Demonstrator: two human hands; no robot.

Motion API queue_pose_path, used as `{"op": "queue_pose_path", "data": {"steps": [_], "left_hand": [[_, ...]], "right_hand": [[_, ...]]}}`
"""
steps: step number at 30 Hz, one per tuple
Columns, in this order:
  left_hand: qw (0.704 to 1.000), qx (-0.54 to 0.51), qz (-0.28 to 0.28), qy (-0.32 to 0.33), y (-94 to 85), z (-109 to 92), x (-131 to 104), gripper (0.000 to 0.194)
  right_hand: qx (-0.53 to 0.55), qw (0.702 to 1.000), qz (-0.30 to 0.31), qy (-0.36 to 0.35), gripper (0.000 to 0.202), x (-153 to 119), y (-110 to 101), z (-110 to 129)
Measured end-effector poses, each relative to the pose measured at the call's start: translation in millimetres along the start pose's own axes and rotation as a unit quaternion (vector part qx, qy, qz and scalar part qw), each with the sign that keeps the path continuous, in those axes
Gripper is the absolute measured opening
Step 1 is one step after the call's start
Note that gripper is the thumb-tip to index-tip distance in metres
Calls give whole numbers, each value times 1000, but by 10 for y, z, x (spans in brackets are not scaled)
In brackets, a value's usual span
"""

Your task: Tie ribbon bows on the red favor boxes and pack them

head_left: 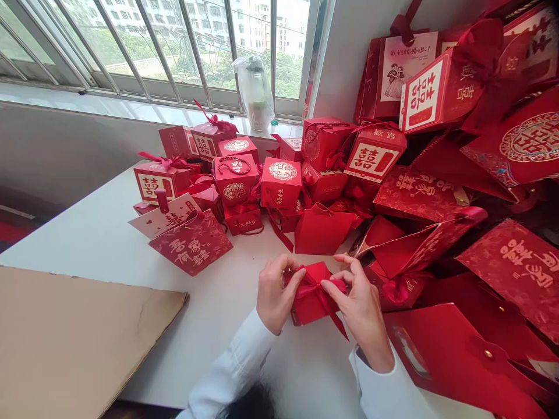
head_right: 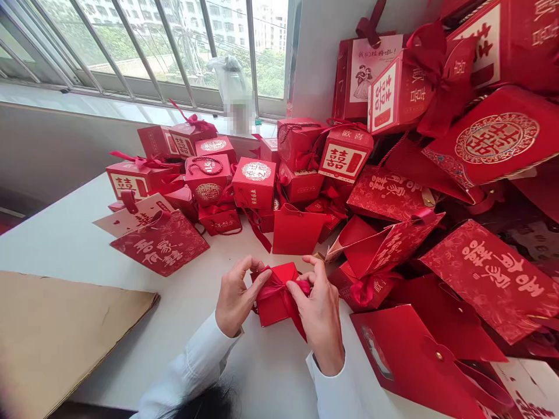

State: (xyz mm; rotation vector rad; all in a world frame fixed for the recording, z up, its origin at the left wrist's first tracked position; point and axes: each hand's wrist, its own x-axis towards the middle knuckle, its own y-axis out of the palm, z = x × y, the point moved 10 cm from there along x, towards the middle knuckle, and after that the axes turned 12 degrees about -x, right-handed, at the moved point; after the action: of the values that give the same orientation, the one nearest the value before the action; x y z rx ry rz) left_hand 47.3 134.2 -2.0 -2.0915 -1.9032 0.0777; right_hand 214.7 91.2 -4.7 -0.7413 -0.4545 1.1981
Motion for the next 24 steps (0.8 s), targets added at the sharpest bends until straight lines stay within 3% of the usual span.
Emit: {"op": "queue_pose_path", "data": {"steps": [8, 16, 18, 21, 24], "left_hand": [[997, 43, -52, 34, -38, 52, -110, 17], [997, 33, -61, 40, -56, 93, -134, 12], [996, 17, -62, 64, -74, 26, -138, 3], [989, 20, -59, 135, -81, -185, -160, 11], [981, 59, -46, 178, -1, -345, -177, 6]], "right_hand": [[33, 999, -5, 14, 39, 15, 6, -105], [65, 998, -2, 20, 41, 46, 26, -141], [59, 998, -8, 24, 42, 48, 8, -146], [71, 997, -2, 21, 46, 52, 8, -127], [116, 993, 16, 10, 53, 59, 41, -97]]}}
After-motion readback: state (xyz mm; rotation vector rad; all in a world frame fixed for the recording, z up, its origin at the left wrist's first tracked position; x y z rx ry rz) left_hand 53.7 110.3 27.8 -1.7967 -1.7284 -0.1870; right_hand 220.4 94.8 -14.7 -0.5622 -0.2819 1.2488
